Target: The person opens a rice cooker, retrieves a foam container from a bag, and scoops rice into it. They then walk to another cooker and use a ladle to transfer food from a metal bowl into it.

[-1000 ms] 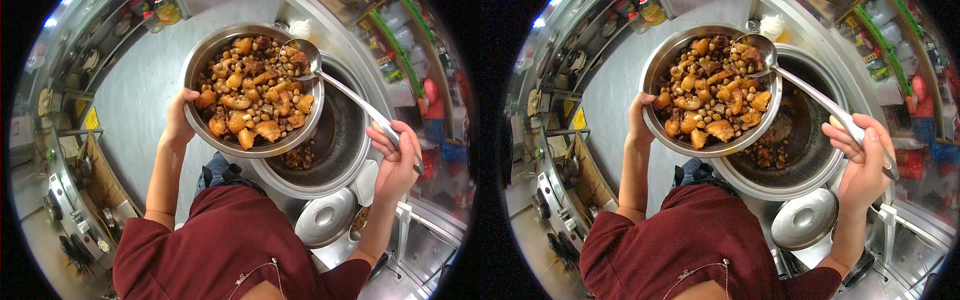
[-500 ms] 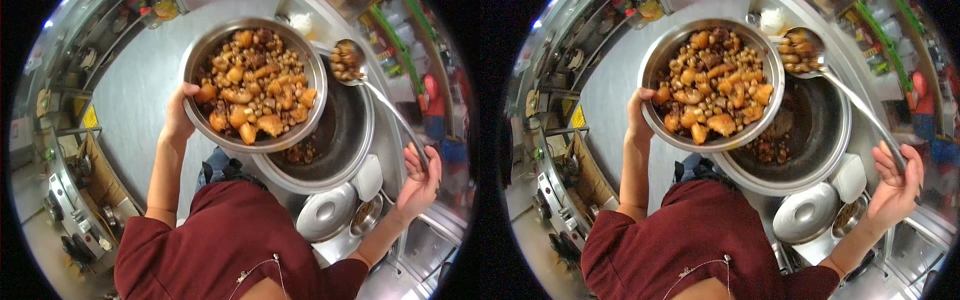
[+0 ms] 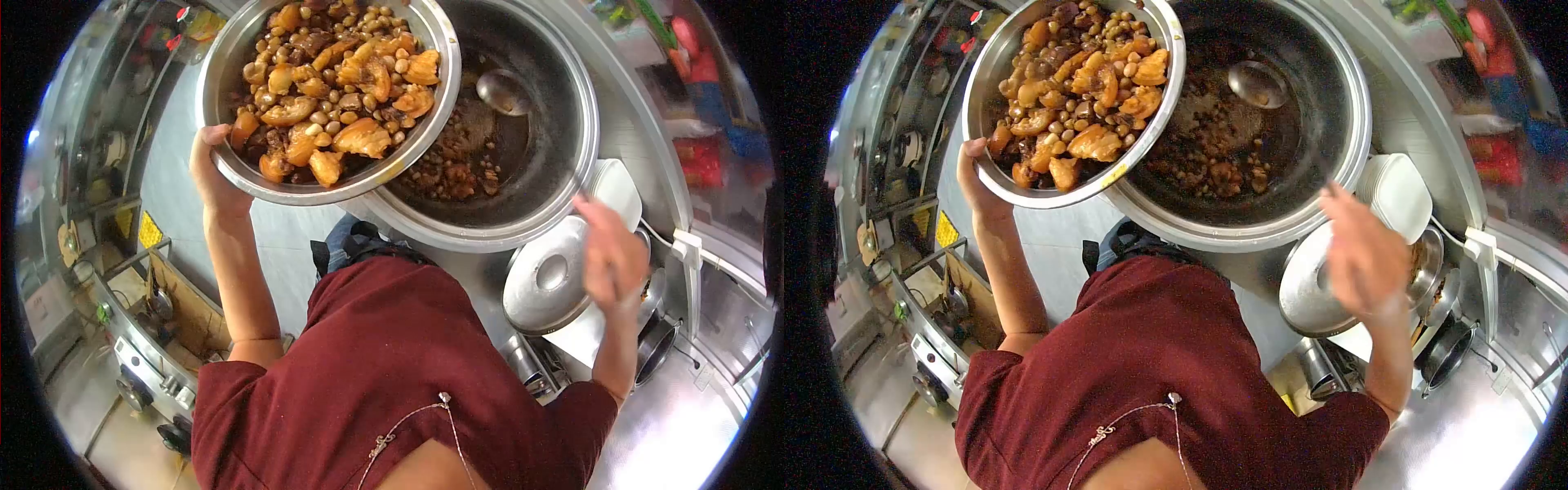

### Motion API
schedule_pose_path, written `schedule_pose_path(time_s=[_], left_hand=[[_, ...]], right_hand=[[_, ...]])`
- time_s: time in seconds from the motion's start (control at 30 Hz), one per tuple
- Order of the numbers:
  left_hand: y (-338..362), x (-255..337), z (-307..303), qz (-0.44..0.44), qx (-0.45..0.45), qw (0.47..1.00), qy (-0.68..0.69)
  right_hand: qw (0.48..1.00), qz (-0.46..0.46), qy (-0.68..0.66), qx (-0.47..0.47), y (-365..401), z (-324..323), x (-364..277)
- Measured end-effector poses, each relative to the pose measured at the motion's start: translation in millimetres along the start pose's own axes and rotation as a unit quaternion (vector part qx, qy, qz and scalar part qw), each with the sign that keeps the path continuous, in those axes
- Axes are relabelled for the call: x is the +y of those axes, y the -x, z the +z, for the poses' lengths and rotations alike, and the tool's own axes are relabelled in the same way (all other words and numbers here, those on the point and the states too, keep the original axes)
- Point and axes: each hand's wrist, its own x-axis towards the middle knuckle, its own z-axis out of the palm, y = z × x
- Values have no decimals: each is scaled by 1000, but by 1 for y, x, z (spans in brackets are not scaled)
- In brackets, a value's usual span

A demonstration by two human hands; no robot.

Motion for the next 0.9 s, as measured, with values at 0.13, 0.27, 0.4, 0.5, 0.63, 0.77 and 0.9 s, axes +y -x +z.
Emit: schedule_pose_path(time_s=[0.13,0.27,0.4,0.5,0.63,0.77,0.9], left_hand=[[7,6,7,-4,-26,1000,5],[6,5,-2,-39,-40,997,55],[5,5,-5,-33,-15,999,38],[5,5,-1,-46,-29,997,50],[6,4,1,-36,-27,998,32],[3,2,-4,-37,-37,998,38],[-1,-2,-11,-51,-31,997,44]], right_hand=[[952,155,-199,174,-3,-35,-1],[947,78,-205,235,-45,-31,-24],[995,-81,43,-39,-101,-5,-44],[949,-291,114,39,-127,34,-33],[924,-318,214,-14,-131,49,-39],[972,-229,51,0,-120,44,-34],[957,-1,-274,97,-109,17,-24]])
